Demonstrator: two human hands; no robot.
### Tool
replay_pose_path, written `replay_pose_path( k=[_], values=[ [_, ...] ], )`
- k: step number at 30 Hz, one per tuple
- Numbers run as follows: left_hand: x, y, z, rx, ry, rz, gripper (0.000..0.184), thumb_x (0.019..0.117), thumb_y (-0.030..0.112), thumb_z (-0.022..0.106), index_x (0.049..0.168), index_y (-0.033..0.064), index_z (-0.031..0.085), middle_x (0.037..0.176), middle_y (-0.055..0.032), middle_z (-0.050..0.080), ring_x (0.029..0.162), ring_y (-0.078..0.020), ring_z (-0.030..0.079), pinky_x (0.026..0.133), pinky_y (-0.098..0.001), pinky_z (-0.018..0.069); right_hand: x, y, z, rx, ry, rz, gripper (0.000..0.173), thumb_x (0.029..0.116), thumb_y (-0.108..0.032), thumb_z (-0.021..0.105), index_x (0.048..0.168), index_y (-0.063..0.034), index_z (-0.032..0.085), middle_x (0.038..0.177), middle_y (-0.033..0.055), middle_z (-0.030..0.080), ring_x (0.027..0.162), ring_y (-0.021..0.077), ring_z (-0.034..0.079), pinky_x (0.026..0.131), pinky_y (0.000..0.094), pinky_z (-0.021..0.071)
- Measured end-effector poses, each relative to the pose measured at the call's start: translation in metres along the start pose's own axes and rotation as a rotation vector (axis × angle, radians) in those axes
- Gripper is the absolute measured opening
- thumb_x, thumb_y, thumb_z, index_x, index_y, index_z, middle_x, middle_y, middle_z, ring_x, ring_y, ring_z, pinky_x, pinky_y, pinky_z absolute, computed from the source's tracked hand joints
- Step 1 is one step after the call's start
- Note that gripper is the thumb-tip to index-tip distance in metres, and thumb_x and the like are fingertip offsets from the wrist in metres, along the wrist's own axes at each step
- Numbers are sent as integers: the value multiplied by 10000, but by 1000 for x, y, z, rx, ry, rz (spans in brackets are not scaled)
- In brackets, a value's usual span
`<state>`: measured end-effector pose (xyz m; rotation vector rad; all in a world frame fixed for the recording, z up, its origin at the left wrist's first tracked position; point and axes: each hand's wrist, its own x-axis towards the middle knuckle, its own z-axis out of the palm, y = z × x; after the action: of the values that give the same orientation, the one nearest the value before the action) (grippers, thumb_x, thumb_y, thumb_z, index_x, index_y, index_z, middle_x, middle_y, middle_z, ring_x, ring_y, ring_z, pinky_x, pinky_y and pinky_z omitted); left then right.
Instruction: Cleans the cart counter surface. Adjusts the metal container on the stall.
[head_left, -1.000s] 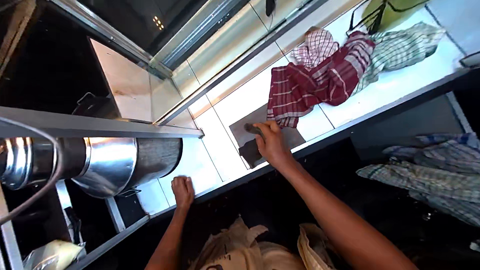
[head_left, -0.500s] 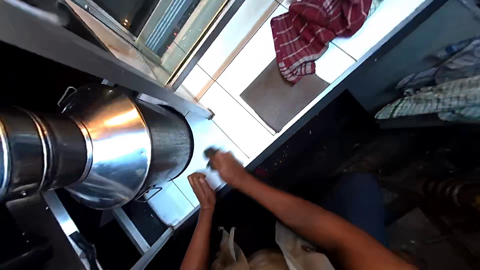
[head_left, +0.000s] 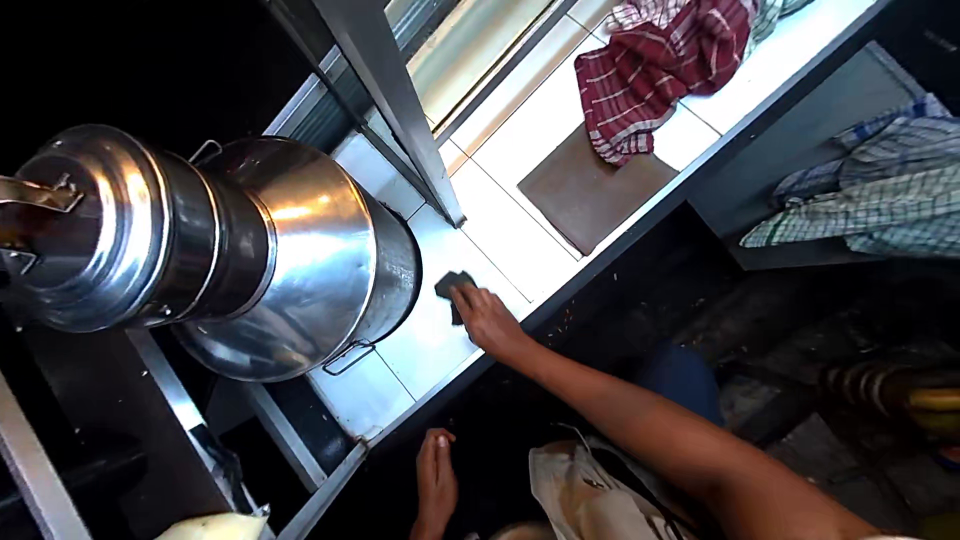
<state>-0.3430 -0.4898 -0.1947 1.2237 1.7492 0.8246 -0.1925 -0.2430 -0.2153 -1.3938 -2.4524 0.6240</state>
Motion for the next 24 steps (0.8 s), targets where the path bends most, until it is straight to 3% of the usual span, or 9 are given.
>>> replay_pose_path(
  k=[5,8,11,15,18,20,24],
  values=[
    [-8,-10,7,-31,-77,-21,457,1096,253,296,984,-1,659,759,-16,574,650,-54,525,654,-234,489,129,1,4,-93,163,51,467,1018,-10,446,1479,51,485,1509,230,512,1337,401,540,1050,502,483],
    [-22,-14,-1,-41,-91,-35,447,1097,265,308,966,20,659,737,8,562,637,-35,512,645,-216,480,90,-14,1,-108,94,96,550,982,-23,538,1515,63,431,1555,254,449,1363,421,511,1062,526,473],
    [-30,-23,-8,-63,-61,-98,426,1087,251,326,946,24,658,704,26,532,607,-23,485,617,-205,456,42,-20,2,-180,-23,131,551,1018,-51,452,1542,91,357,1591,289,372,1393,431,473,1104,519,426],
    [-35,-27,-10,-63,-74,-128,389,1075,209,345,945,21,659,689,28,521,592,-32,476,604,-214,452,97,-11,15,-206,95,67,488,1038,-57,411,1505,83,429,1572,255,429,1400,402,489,1111,517,432],
    [-35,-25,-12,-52,-102,-139,389,1072,207,351,944,22,668,704,18,538,620,-36,495,628,-217,461,151,-13,11,-213,95,132,511,1051,-40,363,1554,47,369,1619,206,388,1476,362,412,1133,504,407],
    [-39,-24,-15,-57,-113,-165,391,1073,207,349,946,25,671,703,19,538,619,-37,494,625,-218,460,148,-19,7,-192,59,192,527,1047,-37,378,1569,30,353,1626,199,378,1469,363,413,1124,508,407],
    [-44,-27,-19,-61,-108,-199,382,1071,195,352,948,26,672,709,19,543,627,-35,496,634,-220,461,103,-32,6,-223,33,223,534,1024,-52,486,1526,98,379,1569,280,407,1341,424,520,974,530,499]
  ],
)
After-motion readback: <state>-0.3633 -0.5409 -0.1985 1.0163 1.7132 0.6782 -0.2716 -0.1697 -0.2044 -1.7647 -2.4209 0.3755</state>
